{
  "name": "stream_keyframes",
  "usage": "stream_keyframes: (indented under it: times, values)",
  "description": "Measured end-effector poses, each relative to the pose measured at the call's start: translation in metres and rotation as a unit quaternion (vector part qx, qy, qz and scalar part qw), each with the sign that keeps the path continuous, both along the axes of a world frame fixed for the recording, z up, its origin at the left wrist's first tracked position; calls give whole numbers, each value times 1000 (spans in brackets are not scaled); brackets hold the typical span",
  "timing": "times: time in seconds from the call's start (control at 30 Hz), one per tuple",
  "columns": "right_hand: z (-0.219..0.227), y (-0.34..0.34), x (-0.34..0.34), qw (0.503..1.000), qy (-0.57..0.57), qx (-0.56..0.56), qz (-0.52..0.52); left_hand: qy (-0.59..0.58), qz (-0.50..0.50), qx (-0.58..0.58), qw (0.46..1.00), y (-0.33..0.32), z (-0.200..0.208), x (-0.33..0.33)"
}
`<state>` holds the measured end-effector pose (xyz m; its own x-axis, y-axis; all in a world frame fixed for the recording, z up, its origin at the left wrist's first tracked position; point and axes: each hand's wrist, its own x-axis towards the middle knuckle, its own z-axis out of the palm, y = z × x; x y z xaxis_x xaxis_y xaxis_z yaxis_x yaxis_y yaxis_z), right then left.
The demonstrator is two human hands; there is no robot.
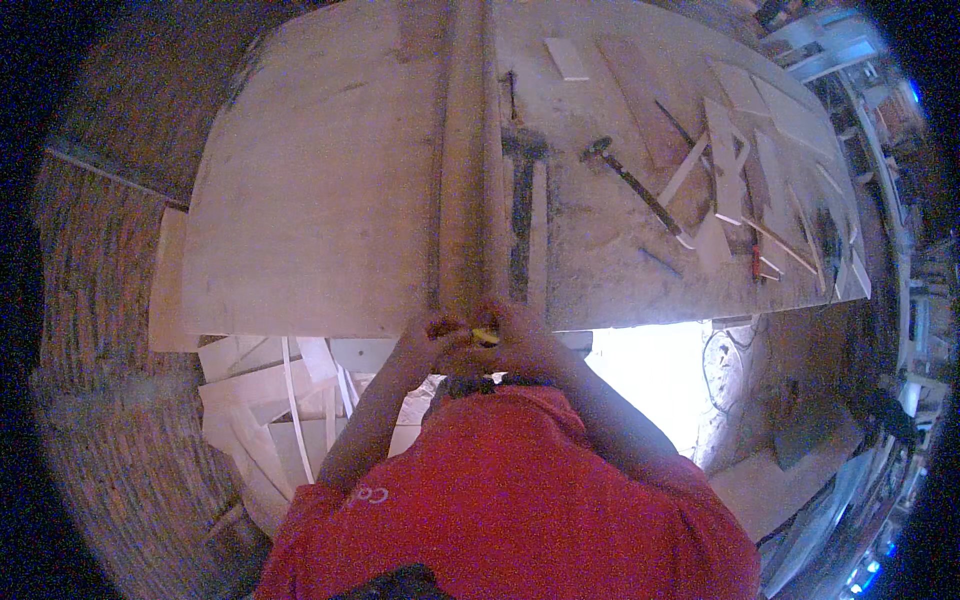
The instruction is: The person measures and marks wooden pieces, then uses a hammer to drive nails into them to assemble a wooden frame. The person also uses pliers to adjust nails and a tape measure to verify dimensions.
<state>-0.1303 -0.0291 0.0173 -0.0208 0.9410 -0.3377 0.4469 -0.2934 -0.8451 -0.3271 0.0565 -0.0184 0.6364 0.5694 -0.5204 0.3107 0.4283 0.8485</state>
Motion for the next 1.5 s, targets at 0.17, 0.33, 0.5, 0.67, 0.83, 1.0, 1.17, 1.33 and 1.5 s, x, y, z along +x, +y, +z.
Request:
stream_keyframes:
  times: [0.17,0.33,0.5,0.67,0.83,1.0,1.17,1.33,1.5]
  values:
    - [13,20,-11,1000,-19,-13,14,-11,-7,-57,998,11,-7,-14]
    - [-38,33,30,977,-98,166,95,-20,62,-12,998,46,7,-26]
    - [-70,63,99,992,-45,116,-5,44,208,79,974,61,10,-52]
    - [-126,122,260,953,-279,116,-17,254,603,164,738,14,-67,-129]
    - [-131,205,353,897,-411,75,-143,366,614,-95,692,-31,-96,-128]
    - [-138,271,358,906,-418,39,-50,161,618,-171,751,-24,-117,-90]
    - [-177,303,369,895,-440,51,-51,22,607,-120,785,-24,-152,-101]
    - [-175,303,358,895,-436,79,-44,20,606,-122,786,-28,-153,-103]
    - [-164,304,351,906,-413,59,-73,43,620,-159,767,-25,-149,-104]
